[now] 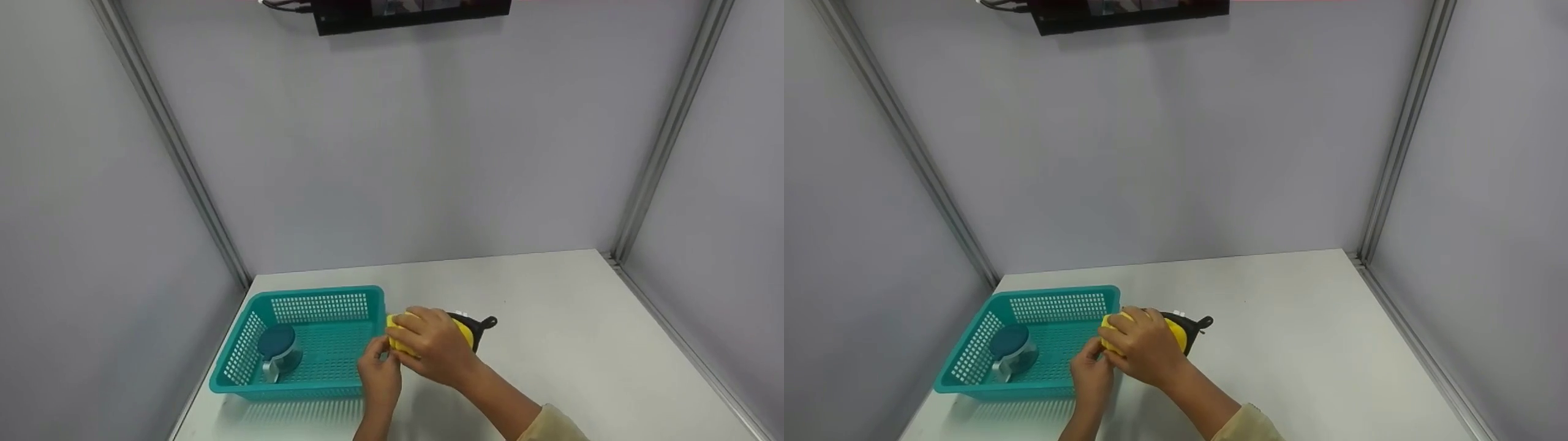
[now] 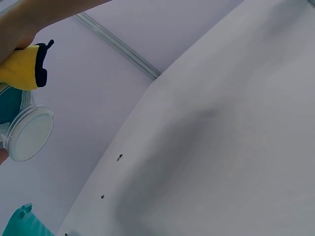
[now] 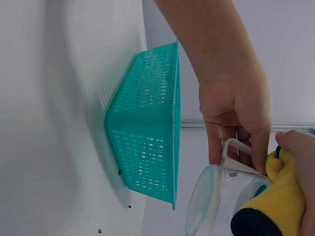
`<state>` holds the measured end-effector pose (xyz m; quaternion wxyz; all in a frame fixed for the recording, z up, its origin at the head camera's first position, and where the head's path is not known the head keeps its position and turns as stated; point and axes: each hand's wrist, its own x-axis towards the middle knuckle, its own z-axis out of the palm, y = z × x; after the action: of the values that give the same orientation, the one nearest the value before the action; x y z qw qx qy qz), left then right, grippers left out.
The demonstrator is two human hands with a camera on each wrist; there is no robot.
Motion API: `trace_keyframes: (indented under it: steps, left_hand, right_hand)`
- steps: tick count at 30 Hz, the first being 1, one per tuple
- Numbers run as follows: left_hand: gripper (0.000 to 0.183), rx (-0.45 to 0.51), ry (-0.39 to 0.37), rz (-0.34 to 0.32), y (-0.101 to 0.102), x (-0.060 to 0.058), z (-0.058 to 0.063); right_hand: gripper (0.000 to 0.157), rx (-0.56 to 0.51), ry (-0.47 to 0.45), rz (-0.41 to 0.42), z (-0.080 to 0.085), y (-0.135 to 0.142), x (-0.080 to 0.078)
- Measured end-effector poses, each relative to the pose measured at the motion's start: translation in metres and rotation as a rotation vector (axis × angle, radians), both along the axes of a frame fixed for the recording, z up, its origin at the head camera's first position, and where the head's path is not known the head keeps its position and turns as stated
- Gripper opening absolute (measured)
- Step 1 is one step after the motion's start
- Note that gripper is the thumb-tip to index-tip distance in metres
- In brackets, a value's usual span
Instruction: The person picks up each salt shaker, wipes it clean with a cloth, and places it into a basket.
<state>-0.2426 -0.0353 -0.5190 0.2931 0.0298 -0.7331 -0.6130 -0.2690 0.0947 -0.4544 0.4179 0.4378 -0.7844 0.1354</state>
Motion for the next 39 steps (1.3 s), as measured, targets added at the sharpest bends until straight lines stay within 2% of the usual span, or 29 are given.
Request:
trace_keyframes:
  steps: [4,8,15,20,24,27,34,39]
  left_hand:
    - [0.014,0.017,-0.015,0.001,0.001,0.000,0.003]
    - [0.015,0.017,0.003,0.005,0.001,-0.001,0.005]
    - [0.012,0.042,0.029,0.010,0.000,-0.003,0.008]
    - [0.017,0.126,0.040,-0.030,-0.001,-0.002,0.009]
    - [0.019,0.135,0.033,-0.017,-0.001,-0.003,0.011]
    - [0.017,0.131,0.019,-0.002,-0.001,-0.002,0.017]
    - [0.016,0.136,0.015,-0.009,0.003,0.015,0.043]
    - [0.015,0.146,0.012,-0.009,0.004,0.015,0.044]
  right_hand:
    - [0.029,-0.025,0.022,-0.017,-0.003,0.003,0.002]
    - [0.036,-0.055,0.043,-0.026,-0.006,0.008,0.003]
    - [0.044,-0.135,0.110,0.000,-0.014,0.012,0.001]
    - [0.037,-0.231,0.147,0.022,-0.020,0.013,0.000]
    - [0.030,-0.305,0.148,0.016,-0.024,0.013,0.000]
    - [0.029,-0.359,0.141,0.013,-0.027,0.013,-0.002]
    - [0.032,-0.470,0.099,0.017,-0.035,0.016,-0.005]
    - [0.036,-0.510,0.101,0.022,-0.038,0.016,-0.007]
